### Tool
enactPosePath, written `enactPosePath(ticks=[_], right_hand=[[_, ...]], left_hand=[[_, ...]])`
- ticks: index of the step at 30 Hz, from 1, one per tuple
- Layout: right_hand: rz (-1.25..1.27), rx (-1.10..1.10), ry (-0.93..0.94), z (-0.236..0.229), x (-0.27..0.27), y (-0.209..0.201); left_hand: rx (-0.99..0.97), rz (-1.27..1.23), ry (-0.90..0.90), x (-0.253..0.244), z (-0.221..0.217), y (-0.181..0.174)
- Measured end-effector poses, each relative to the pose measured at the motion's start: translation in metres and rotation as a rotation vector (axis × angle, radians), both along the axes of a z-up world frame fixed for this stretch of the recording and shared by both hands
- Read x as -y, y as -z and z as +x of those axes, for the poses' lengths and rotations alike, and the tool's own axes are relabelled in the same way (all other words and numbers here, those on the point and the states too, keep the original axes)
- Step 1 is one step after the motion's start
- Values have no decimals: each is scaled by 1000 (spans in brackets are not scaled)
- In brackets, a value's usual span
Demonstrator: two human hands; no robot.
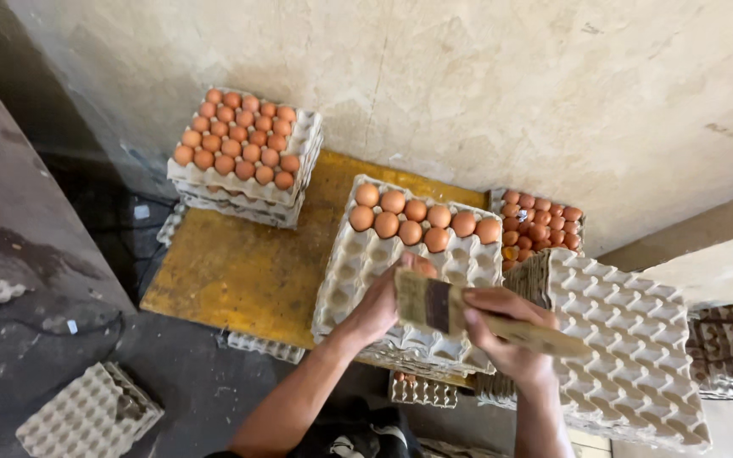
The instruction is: The person picks up eggs from a stack of cartons and places them into empty slots in a tray. Using a paintbrush, the person applies a coating to each egg before moving to the next one.
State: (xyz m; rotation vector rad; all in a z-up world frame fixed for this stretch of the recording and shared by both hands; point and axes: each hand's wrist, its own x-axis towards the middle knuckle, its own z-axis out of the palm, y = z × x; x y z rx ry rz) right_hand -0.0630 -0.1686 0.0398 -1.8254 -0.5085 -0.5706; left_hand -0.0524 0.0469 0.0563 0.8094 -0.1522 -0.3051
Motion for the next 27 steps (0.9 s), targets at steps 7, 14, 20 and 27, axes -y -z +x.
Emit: enactPosePath(ticks=[7,14,20,27], right_hand=[[-131,90,129,24,26,-9],[-83,26,-27,16,5,-5],[-58,41,181,17,28,-6],[-10,-58,159,12,17,10]], left_hand=[[-16,68,-85,-2,18,38],[108,22,1,0,19,57],[191,167,-106,-6,15,27],[68,56,-90,0,11,20]])
